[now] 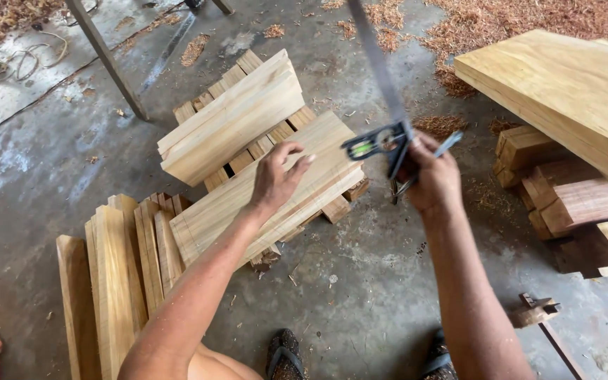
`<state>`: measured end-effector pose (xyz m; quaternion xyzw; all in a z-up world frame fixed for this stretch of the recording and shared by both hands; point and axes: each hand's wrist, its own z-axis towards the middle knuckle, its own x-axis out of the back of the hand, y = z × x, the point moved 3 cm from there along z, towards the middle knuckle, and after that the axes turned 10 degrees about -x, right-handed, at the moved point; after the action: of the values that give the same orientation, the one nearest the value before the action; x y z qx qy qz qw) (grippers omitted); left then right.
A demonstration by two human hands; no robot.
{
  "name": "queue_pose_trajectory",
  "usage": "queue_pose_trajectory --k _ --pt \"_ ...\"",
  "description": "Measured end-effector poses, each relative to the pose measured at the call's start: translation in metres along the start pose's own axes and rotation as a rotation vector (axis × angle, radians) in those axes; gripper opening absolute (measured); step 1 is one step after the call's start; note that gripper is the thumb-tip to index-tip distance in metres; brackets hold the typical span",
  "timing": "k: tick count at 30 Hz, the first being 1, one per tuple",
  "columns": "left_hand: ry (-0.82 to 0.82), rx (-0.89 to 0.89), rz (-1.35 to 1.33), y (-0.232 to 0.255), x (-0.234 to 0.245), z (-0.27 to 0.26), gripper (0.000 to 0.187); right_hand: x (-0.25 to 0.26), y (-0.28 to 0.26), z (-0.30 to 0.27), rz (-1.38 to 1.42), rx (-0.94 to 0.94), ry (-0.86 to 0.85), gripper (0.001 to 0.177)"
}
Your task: Marking measurements on wooden planks using a combination square and a pencil.
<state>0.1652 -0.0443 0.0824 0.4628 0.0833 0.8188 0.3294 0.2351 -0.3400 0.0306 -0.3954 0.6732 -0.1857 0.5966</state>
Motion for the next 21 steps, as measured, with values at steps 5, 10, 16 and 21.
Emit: queue_pose_trajectory --k 5,10,16,21 --pt "-0.056 0.051 0.005 -0.025 -0.023 -0.017 0.055 -0.004 0.069 0.003 0.083 -0.227 0.066 0.031" --pt "-0.174 -0.042 0.013 -0.021 -0.044 -0.026 0.074 -0.004 0.098 0.001 -0.029 -0.275 -0.002 0.031" --pt "-0.263 -0.165 0.112 0.008 -0.055 -0.012 0.103 -0.001 0.100 0.016 -0.056 -0.235 -0.041 0.029" --pt "-0.335 -0.151 0.171 0.009 -0.058 -0.007 0.090 -0.004 0.103 0.021 -0.044 -0.237 -0.041 0.030"
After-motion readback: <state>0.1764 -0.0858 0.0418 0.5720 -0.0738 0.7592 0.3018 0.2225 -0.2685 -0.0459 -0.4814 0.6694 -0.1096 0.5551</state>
